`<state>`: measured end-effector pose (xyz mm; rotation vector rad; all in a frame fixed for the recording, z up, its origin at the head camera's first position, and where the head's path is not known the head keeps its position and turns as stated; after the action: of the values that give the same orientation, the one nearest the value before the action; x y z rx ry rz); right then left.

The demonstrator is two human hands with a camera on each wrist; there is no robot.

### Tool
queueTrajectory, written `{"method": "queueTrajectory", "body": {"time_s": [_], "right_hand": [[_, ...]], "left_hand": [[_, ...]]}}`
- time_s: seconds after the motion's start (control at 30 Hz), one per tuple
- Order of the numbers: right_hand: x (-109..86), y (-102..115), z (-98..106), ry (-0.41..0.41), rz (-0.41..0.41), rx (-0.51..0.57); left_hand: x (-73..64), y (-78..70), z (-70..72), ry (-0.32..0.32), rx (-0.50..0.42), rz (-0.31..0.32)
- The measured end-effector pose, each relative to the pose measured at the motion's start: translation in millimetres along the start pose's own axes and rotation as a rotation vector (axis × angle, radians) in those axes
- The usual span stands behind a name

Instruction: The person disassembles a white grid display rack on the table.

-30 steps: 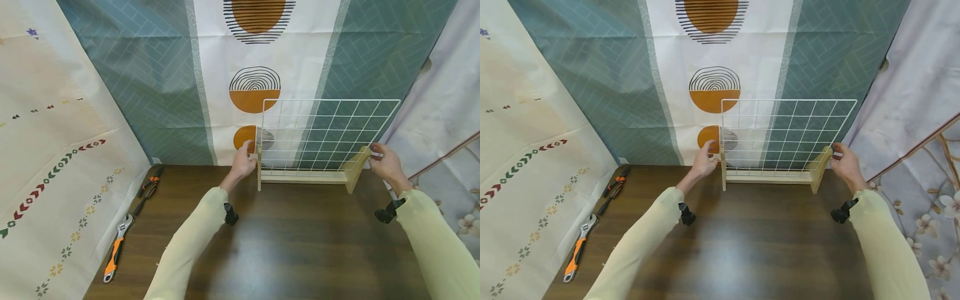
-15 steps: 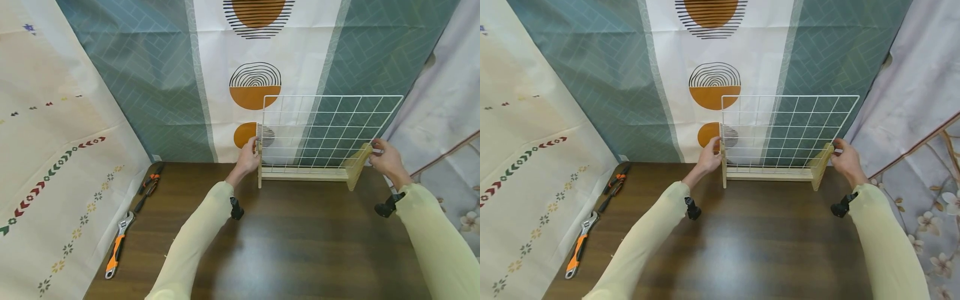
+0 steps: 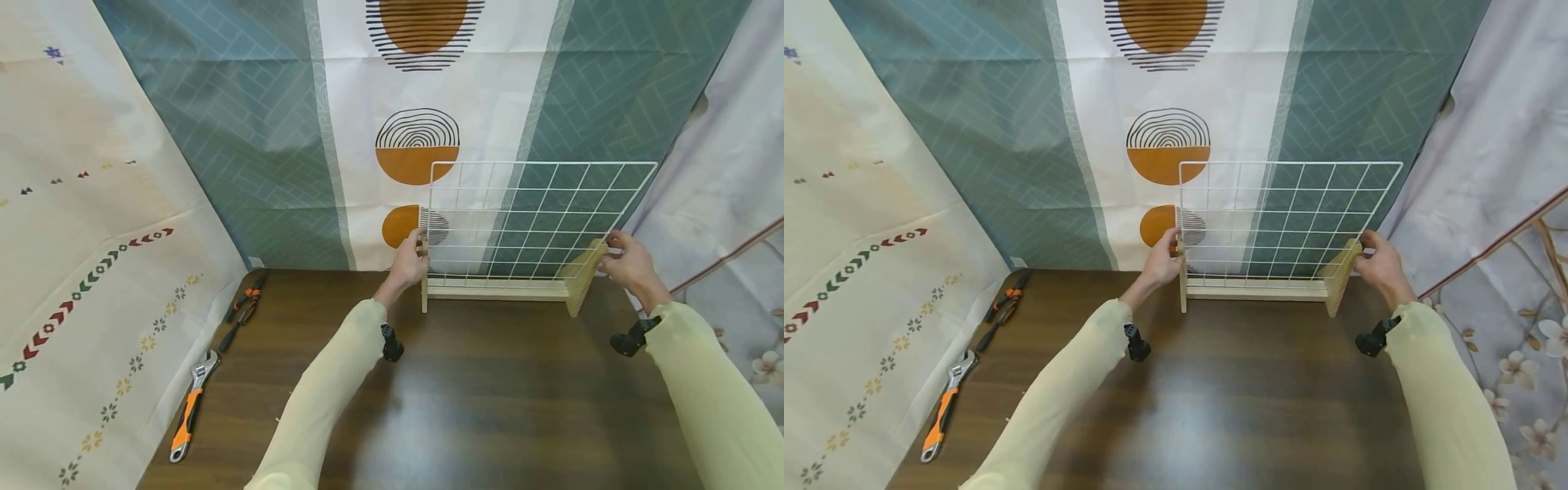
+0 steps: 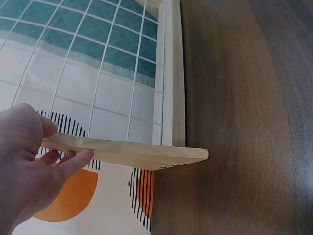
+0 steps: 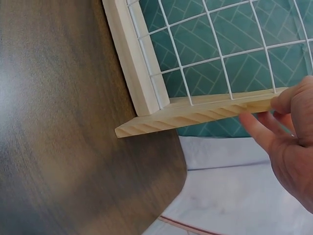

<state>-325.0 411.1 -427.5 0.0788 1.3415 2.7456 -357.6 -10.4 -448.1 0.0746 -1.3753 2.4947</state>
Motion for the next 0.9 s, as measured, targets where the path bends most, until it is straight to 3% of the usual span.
{"method": "queueTrajectory", "body": {"time_s": [0.2,0.4,0.63,0.9], "right_hand": [[2.7,-1.7,-1.7,0.020,0.007,0.006],[4.4,-3.5,-1.6,0.003,0.050,-0.068],[7.9,-8.2,-1.0,-0.010,0.100,-0.059],[9.7,-12.6,-2.6,-0.009,0.121,-0.128]], "left_hand": [[1.0,1.2,-0.7,-0.010,-0.006,0.007],[2.5,3.4,-2.1,-0.010,0.049,0.011],[4.3,3.4,-4.2,-0.024,0.070,-0.012],[3.2,8.4,-5.5,-0.036,0.079,-0.028]]}}
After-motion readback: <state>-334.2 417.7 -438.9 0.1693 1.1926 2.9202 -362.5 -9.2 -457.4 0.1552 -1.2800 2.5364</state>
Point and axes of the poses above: each hand's wrist, its own x-axis towards the middle knuckle, its own z-axis out of the back of the hand, y = z × x, the point moved 3 cm from there along x, towards the middle knuckle, and after that the axes turned 5 degrees about -z, right-handed, at the moved point
